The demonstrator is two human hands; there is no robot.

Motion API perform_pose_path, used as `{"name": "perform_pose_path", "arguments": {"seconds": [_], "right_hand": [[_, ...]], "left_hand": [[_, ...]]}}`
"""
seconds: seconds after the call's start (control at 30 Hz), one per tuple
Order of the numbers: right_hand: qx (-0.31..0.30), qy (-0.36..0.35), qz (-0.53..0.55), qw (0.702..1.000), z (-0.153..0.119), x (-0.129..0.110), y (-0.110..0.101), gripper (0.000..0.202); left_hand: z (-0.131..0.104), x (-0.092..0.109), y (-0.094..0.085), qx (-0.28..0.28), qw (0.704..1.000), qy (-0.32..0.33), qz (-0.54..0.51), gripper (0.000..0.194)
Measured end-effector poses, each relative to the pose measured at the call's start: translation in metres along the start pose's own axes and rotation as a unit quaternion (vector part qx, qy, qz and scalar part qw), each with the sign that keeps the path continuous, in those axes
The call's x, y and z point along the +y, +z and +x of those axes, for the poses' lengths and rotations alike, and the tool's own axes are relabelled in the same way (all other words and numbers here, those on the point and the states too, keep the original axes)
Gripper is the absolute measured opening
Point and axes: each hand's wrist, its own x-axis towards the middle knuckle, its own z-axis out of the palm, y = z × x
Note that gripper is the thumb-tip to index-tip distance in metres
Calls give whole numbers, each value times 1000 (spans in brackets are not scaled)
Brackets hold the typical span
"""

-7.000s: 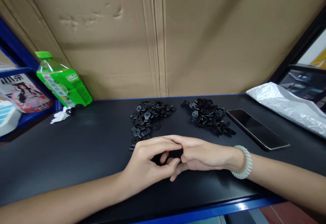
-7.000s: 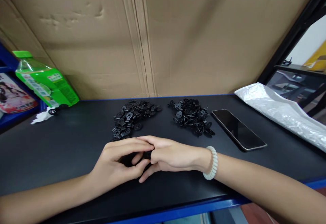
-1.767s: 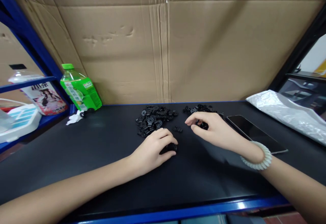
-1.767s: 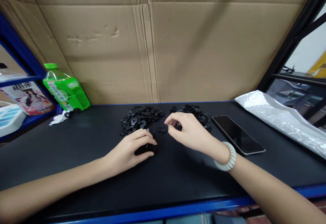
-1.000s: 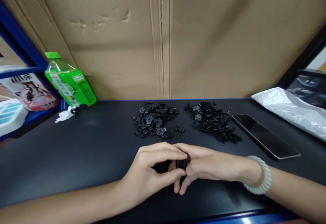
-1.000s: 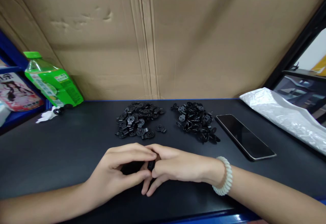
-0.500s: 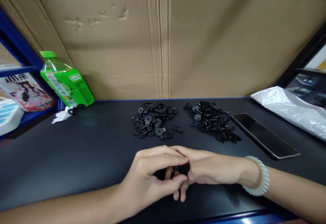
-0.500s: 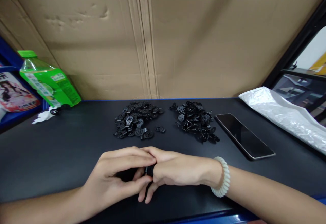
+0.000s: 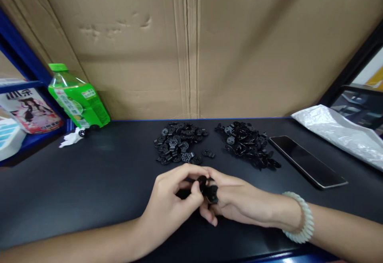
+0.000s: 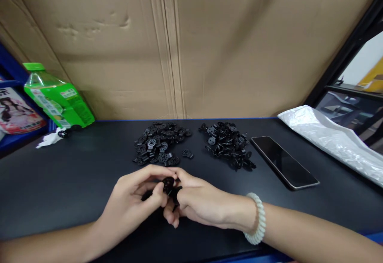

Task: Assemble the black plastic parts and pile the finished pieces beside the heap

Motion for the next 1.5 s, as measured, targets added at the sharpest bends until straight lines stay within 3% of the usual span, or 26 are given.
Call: {"name": "perform_pose_path", "arguments": {"seconds": [0.1,0.2,0.27,0.3,0.4,0.43,0.5,0.57,0.7,0.93,1.17,1.27,1.37,1.43,1.5], "right_hand": [[9,-32,-126,991,-4,-7,-6,55],[49,-74,-333,939,-13,-22,-14,52],[126,-118,-466,868,-19,-35,-22,48],[179,-144,-527,818,-22,-41,-27,43],[343,-209,-664,631,-28,-60,-48,29],[369,-217,-686,589,-29,-65,-56,32],[391,-219,-711,542,-30,-71,-67,41],[383,-220,-721,534,-30,-71,-71,46],[348,-244,-702,571,-27,-60,-57,46],[253,-240,-637,688,-22,-37,-24,36],[223,-188,-569,769,-19,-31,-20,36],[219,-181,-524,803,-15,-28,-23,35],[182,-154,-415,878,-11,-25,-26,38],[126,-109,-290,942,-9,-23,-26,43],[66,-58,-168,982,-8,-22,-23,48]], "left_hand": [[4,-4,-2,7,1000,-15,-21,29],[6,-8,-5,-21,997,19,73,32],[5,-10,-7,-61,983,54,167,40],[4,-11,-8,-85,971,72,209,44],[3,-12,-9,-151,939,100,294,52],[2,-12,-9,-165,932,100,308,53],[3,-11,-10,-178,926,102,318,52],[3,-9,-10,-181,927,110,311,46],[4,-10,-9,-171,935,121,286,32],[5,-20,-10,-147,956,102,235,34],[7,-21,-9,-149,958,79,234,33],[8,-20,-9,-121,967,72,210,30],[7,-17,-9,-72,978,80,176,28],[5,-13,-9,-45,984,84,151,29],[3,-10,-9,-30,990,77,111,31]]}}
